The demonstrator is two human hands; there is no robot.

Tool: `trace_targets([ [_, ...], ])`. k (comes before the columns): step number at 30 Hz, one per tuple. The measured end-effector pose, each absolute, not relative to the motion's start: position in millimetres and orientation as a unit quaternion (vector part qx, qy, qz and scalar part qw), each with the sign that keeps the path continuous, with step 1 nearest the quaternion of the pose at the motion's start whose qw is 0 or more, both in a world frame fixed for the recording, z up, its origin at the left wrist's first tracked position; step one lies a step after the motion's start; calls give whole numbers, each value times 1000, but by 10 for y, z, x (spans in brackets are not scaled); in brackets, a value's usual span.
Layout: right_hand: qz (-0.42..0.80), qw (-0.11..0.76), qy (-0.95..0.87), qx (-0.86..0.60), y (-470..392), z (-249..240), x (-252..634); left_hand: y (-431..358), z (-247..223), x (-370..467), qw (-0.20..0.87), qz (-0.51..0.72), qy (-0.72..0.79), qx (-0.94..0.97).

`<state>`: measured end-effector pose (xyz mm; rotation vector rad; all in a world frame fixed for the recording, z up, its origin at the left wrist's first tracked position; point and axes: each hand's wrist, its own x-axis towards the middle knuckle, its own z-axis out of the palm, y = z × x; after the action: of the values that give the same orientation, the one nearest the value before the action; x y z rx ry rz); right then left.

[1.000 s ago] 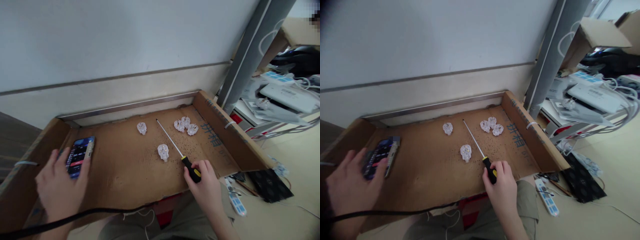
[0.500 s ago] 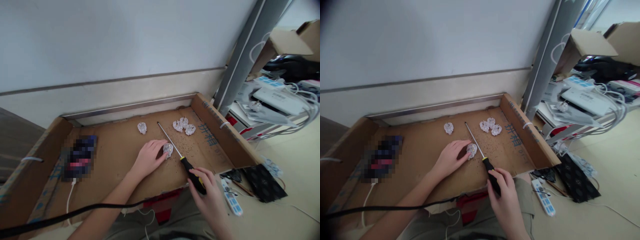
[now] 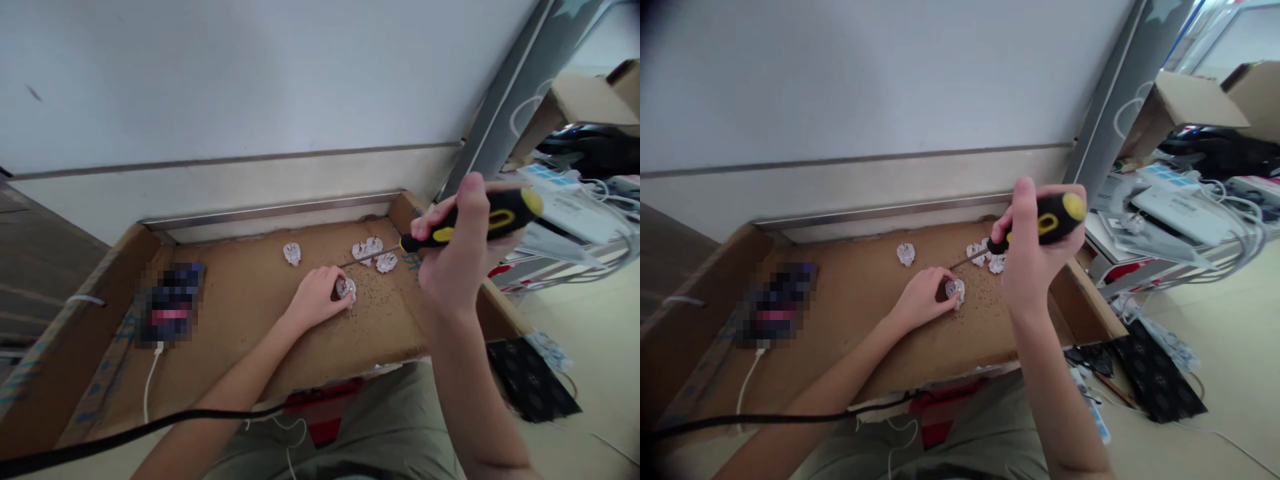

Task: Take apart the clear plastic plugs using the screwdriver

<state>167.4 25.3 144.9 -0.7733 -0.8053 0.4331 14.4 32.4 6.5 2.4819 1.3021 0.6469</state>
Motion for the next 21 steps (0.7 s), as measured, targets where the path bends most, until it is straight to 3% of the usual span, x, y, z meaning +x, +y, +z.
trace_targets([
  [9,204,819,-444,-302,529,1995,1330,572,17,-158,124,251,466,839],
  [21,304,776,-466,-297,677,1928,1361,623,9,-104,127,266,445,846],
])
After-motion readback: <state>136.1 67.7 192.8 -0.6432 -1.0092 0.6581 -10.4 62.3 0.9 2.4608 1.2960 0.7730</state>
